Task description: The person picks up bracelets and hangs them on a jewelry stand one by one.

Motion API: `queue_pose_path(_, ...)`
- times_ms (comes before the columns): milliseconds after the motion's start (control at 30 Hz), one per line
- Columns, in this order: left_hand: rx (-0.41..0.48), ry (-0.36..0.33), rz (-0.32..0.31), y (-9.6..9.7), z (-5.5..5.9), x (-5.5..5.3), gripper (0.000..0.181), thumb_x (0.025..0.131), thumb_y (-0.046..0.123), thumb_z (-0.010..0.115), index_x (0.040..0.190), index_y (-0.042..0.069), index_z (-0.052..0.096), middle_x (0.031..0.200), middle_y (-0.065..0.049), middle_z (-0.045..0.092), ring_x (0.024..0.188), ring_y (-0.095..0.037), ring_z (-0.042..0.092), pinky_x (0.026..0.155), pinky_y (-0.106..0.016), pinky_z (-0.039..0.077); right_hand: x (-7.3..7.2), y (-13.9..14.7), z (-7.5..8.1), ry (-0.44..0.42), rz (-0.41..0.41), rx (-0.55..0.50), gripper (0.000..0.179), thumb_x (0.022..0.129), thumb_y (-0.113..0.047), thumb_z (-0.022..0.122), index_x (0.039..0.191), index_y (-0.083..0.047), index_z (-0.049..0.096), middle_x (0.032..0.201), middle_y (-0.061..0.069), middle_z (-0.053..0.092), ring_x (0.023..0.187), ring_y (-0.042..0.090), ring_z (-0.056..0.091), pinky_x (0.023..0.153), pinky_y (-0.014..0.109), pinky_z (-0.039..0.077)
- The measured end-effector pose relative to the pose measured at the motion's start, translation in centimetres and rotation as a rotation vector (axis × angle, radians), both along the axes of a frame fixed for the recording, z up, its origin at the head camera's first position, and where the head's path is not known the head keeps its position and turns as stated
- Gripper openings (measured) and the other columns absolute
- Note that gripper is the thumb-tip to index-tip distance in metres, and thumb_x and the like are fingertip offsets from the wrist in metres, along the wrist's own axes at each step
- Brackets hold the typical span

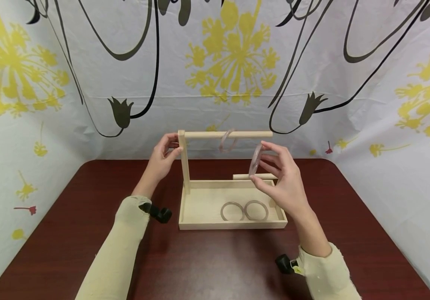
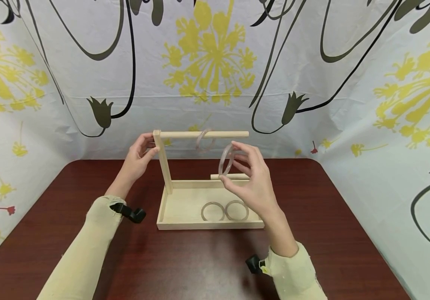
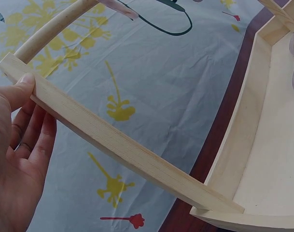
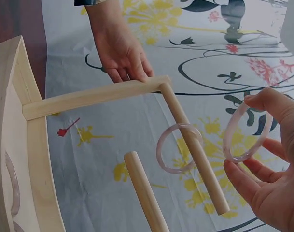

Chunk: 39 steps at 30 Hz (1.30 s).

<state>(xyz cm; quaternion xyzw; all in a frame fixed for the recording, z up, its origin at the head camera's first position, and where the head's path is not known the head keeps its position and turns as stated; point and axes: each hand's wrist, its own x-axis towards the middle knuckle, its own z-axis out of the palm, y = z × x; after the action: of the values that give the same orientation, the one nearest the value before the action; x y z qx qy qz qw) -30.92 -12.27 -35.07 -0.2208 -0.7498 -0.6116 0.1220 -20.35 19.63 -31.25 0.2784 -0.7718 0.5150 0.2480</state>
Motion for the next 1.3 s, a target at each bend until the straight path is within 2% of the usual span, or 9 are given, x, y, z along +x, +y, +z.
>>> queue_pose_path(167,-0.005,0.003,0.002,0.0,-0.1,0.0,0.037,0.1,0.003,0.055,0.136,-0.003,0.047,0.129,-0.022,0.054,0.11,-0.015,0.053,0.09,-0.019,0.047,-0.3,0.3,0.1,0.016,-0.051,-0.018,0.078,0.074,0.017,0.076,0.144,-0.002,0.046,0.129,0.016,0.05,0.119,0.003,0.059,0.098,0.019,0.052)
queue_pose_path(367,-0.007,0.008,0.005,0.0,-0.3,-0.1,0.037,0.101,0.003,0.055,0.136,-0.003,0.047,0.129,-0.023,0.055,0.111,-0.016,0.054,0.091,-0.02,0.047,-0.7,0.6,0.2,0.013,-0.109,-0.065,0.079,0.074,0.016,0.077,0.144,-0.005,0.047,0.132,-0.004,0.049,0.12,0.01,0.059,0.099,0.02,0.051)
queue_pose_path(433,-0.009,0.007,0.005,0.0,-0.2,0.0,0.037,0.101,0.003,0.055,0.136,-0.003,0.047,0.129,-0.023,0.054,0.111,-0.018,0.054,0.091,-0.02,0.047,-0.8,0.7,0.2,0.013,-0.121,-0.076,0.079,0.073,0.016,0.077,0.144,-0.005,0.048,0.131,-0.007,0.048,0.119,0.012,0.059,0.099,0.019,0.051)
queue_pose_path(700,-0.016,0.008,0.003,0.1,-0.2,0.1,0.037,0.101,0.003,0.055,0.137,-0.003,0.047,0.13,-0.022,0.055,0.113,-0.021,0.054,0.092,-0.022,0.047,-1.5,0.7,-0.1,0.023,-0.188,-0.046,0.078,0.075,0.01,0.079,0.144,-0.011,0.049,0.133,0.011,0.049,0.118,0.014,0.06,0.098,0.02,0.052)
queue_pose_path(833,-0.014,-0.006,0.004,0.1,-0.1,0.1,0.037,0.101,0.004,0.055,0.137,-0.002,0.047,0.13,-0.021,0.054,0.113,-0.019,0.054,0.092,-0.022,0.047,-1.7,0.7,-0.2,0.016,-0.217,-0.031,0.078,0.076,0.007,0.08,0.144,-0.013,0.049,0.133,0.011,0.049,0.118,0.014,0.059,0.098,0.02,0.052)
queue_pose_path(1067,-0.013,-0.01,0.007,0.0,-0.2,0.1,0.037,0.101,0.004,0.055,0.137,-0.002,0.047,0.131,-0.021,0.055,0.114,-0.022,0.054,0.092,-0.022,0.047,-2.1,1.0,0.1,-0.011,-0.239,-0.034,0.074,0.079,0.001,0.08,0.145,-0.011,0.048,0.135,0.011,0.048,0.122,0.028,0.057,0.1,0.019,0.051)
queue_pose_path(1300,-0.023,0.011,0.005,0.0,-0.1,0.1,0.038,0.102,0.005,0.054,0.138,-0.001,0.046,0.132,-0.022,0.054,0.116,-0.025,0.054,0.093,-0.022,0.047,-2.4,1.4,0.5,-0.029,-0.267,-0.014,0.072,0.081,-0.003,0.079,0.145,-0.013,0.047,0.136,0.011,0.048,0.124,0.027,0.056,0.103,0.034,0.051)
